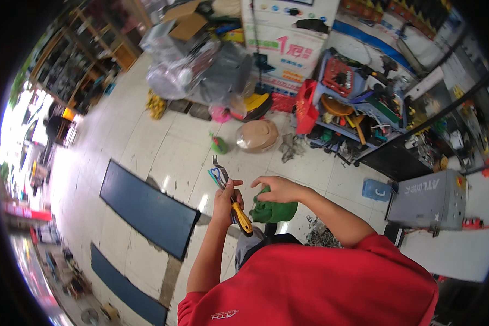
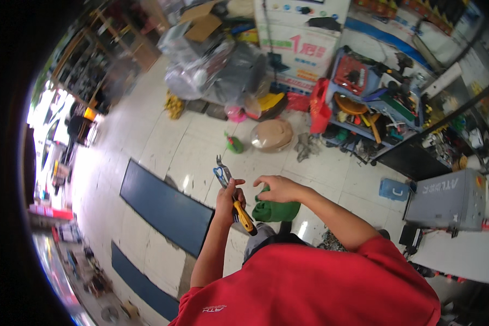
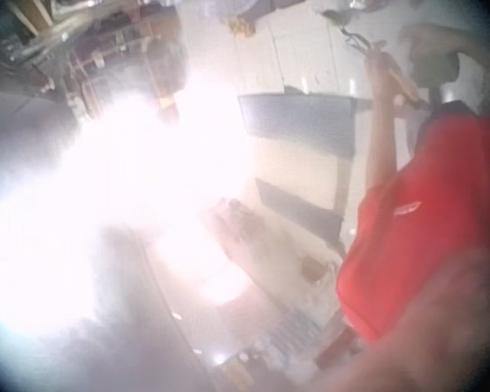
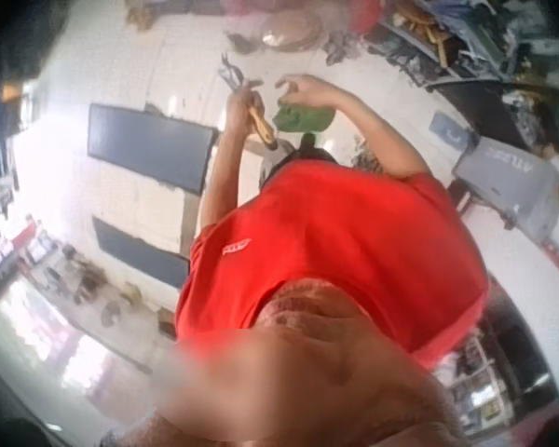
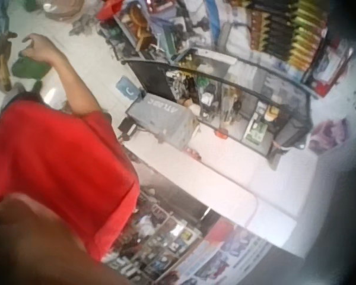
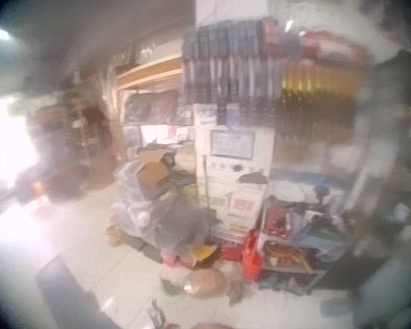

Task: The person carries a toolbox and a cardboard box from outside into a workshop, places them on a cart, then empties a bucket of mixed fasteners onto the floor. They sort the fasteners by hand into a bucket, repeatedly picking up handfuls and separating pieces.

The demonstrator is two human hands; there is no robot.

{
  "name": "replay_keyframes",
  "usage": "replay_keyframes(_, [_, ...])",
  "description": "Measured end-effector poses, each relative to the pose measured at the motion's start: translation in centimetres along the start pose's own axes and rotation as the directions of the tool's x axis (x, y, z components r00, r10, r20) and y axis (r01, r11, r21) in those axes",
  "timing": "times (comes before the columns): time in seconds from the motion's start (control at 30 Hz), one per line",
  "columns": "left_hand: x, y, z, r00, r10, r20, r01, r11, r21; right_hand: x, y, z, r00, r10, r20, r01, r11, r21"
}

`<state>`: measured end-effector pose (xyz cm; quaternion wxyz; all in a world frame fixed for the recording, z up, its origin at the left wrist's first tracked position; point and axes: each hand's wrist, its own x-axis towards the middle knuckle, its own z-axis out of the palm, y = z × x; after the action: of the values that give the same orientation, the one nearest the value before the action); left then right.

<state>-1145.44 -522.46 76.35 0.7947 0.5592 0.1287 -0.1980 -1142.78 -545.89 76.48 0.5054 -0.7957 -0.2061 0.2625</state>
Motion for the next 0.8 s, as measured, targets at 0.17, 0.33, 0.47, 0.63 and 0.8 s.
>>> replay_keyframes(0.17, [10.5,2.8,5.0,0.998,-0.049,0.051,0.044,0.994,0.097,3.9,-0.6,-4.9,0.999,0.047,-0.01,-0.045,0.981,0.191])
replay_keyframes(0.33, [20.6,4.7,13.3,0.968,0.043,0.247,-0.082,0.985,0.151,6.0,2.4,-11.5,0.947,0.045,-0.317,0.05,0.957,0.285])
replay_keyframes(0.47, [25.2,5.1,19.7,0.932,0.035,0.361,-0.117,0.972,0.206,3.6,3.7,-15.7,0.84,0.127,-0.528,0.025,0.962,0.271])
replay_keyframes(0.63, [29.1,4.5,28.8,0.836,-0.026,0.547,-0.224,0.896,0.384,-0.7,4.7,-20.5,0.637,0.179,-0.75,-0.096,0.984,0.153])
replay_keyframes(0.8, [30.6,1.9,38.4,0.75,-0.218,0.625,-0.147,0.866,0.479,-6.5,8.7,-26.1,0.652,0.308,-0.692,0.228,0.791,0.567])
